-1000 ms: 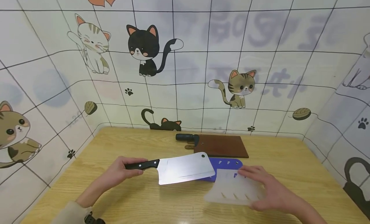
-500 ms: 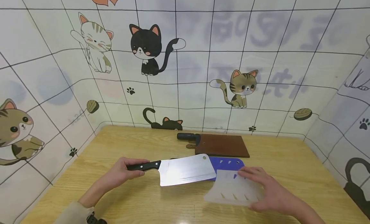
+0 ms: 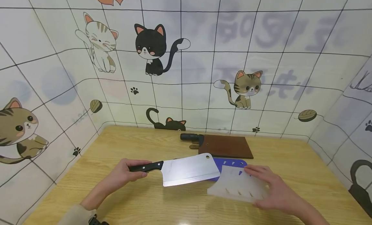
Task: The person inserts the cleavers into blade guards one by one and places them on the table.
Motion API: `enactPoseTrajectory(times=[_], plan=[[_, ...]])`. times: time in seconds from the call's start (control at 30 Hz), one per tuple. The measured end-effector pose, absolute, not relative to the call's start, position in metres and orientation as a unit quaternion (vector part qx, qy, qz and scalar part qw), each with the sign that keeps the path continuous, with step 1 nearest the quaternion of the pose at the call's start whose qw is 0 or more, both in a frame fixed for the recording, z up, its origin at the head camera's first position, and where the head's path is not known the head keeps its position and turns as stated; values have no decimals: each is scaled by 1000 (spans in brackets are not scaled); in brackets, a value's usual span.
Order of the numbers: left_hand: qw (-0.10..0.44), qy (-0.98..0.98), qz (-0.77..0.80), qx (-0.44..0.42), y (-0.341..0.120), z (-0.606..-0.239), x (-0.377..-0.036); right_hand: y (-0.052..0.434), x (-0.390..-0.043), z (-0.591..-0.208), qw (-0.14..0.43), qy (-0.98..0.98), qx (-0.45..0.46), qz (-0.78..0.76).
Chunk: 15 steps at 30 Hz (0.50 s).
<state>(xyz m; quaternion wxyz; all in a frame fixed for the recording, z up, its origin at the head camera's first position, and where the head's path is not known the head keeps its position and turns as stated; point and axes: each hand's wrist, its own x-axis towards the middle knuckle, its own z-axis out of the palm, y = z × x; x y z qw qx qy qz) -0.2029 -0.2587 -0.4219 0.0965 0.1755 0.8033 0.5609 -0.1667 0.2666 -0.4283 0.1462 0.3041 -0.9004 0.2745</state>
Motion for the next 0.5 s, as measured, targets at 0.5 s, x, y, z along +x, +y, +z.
enactPoseTrajectory(times=[0.5], plan=[[114,781,592,165,-245,-425,-206,261,-165,-430,126,-911,269,285]])
